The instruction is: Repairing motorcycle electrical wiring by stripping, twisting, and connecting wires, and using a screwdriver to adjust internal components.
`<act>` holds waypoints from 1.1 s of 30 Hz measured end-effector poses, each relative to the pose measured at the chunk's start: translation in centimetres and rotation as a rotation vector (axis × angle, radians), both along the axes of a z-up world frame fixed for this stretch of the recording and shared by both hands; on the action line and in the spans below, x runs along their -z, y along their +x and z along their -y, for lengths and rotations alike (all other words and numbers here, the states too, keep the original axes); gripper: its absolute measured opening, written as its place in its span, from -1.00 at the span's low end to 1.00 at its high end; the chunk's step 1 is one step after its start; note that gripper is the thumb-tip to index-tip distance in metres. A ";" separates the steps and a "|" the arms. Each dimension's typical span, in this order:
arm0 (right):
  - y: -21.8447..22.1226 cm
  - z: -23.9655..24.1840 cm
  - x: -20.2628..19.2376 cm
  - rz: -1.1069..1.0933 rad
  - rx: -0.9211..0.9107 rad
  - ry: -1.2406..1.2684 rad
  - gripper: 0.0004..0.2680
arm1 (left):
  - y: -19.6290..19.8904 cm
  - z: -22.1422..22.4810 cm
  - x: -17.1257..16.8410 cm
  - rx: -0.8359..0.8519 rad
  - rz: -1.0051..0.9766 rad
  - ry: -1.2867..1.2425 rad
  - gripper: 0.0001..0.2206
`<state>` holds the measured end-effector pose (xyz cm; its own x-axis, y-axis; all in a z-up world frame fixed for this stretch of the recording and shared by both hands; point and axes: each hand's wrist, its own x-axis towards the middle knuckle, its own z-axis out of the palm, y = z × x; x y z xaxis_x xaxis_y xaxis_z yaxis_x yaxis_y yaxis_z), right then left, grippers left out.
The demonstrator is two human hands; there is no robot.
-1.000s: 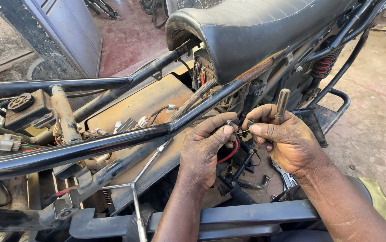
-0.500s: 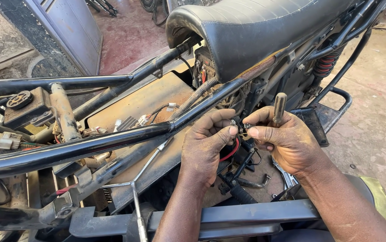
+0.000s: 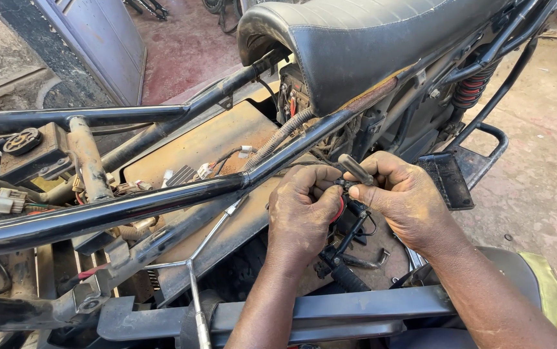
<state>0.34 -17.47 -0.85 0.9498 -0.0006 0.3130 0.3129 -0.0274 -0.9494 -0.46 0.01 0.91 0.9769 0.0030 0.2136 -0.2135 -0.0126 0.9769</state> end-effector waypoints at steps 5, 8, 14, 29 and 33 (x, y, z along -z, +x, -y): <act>0.1 -0.1 0.1 -0.038 0.006 -0.048 -0.89 | -0.2 0.4 -0.3 -0.027 0.037 0.127 -0.86; 0.2 0.0 0.6 -0.076 0.011 -0.068 -0.87 | -0.1 0.6 -0.4 -0.033 0.043 0.172 -0.85; 0.0 -0.5 -0.2 -0.129 -0.004 -0.045 -0.86 | 0.0 0.5 -0.3 -0.047 0.027 0.215 -0.84; -0.1 -0.8 -0.5 -0.138 -0.020 -0.022 -0.89 | -0.1 0.6 -0.5 -0.044 0.019 0.308 -0.82; 0.0 -0.7 -0.5 -0.136 0.021 -0.107 -0.89 | -0.1 0.6 -0.4 -0.034 0.031 0.333 -0.82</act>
